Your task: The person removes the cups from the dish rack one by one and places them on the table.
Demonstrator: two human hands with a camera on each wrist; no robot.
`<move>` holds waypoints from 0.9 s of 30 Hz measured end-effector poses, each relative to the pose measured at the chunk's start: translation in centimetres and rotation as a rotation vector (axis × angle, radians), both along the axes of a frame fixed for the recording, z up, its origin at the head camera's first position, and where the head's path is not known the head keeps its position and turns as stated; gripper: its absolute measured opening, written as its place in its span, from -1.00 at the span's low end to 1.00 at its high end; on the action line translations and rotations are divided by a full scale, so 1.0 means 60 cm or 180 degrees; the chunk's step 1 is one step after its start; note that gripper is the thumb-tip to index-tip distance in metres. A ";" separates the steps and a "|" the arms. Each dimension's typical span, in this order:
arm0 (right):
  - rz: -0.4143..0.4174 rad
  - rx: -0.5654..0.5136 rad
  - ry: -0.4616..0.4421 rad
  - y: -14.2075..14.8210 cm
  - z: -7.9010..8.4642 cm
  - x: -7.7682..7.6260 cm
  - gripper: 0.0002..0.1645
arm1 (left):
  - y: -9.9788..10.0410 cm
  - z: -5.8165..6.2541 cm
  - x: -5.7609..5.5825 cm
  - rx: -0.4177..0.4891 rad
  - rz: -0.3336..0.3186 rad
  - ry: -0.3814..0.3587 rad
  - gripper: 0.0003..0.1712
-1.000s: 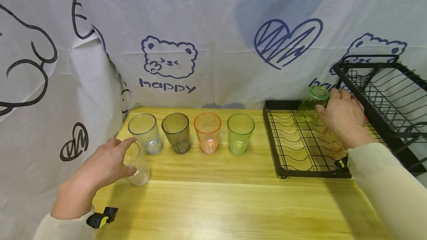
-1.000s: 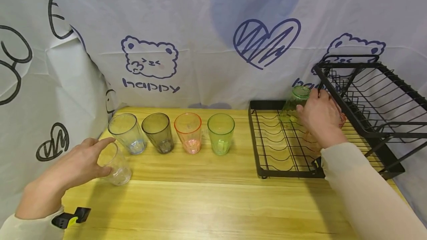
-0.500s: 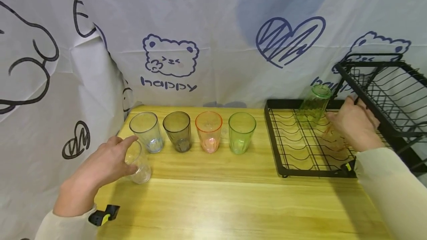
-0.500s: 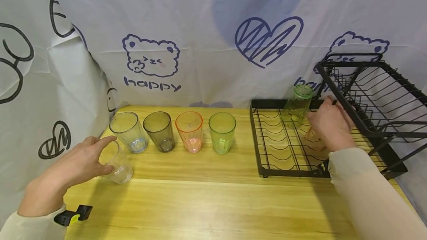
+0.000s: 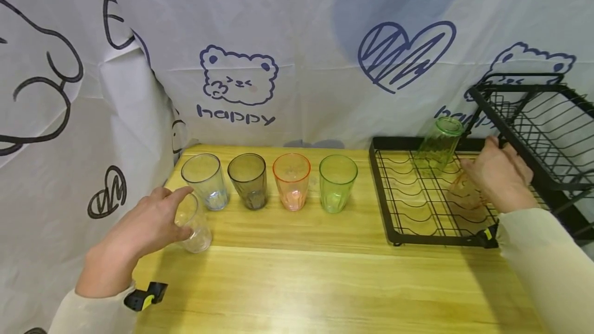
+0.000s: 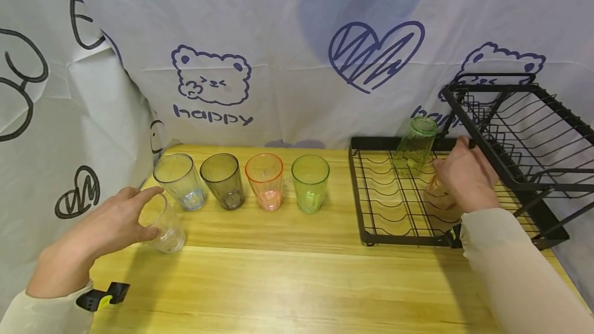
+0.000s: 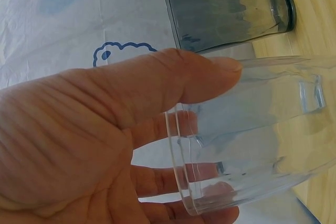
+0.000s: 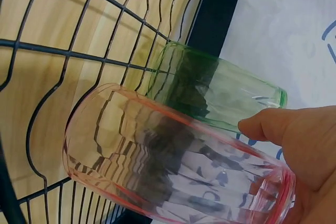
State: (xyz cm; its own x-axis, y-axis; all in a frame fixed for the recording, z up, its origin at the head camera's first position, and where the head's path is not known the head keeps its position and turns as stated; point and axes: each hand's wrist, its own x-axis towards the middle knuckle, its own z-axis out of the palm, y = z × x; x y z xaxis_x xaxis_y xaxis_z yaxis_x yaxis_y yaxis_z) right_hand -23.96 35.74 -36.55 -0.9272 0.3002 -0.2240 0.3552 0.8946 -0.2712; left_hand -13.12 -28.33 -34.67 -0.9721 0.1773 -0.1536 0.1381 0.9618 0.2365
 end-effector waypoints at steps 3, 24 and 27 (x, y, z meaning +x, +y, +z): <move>0.0044 -0.0015 -0.0025 -0.001 0.001 0.001 0.16 | 0.000 0.001 0.000 -0.0006 0.0002 0.0003 0.04; 0.0132 0.0226 0.0123 0.003 -0.002 0.006 -0.19 | 0.000 0.003 0.000 -0.0012 0.0030 -0.0080 0.03; 0.0191 0.0180 0.0191 0.003 -0.004 0.006 -0.28 | 0.001 0.003 0.000 -0.0011 0.0043 -0.0098 0.04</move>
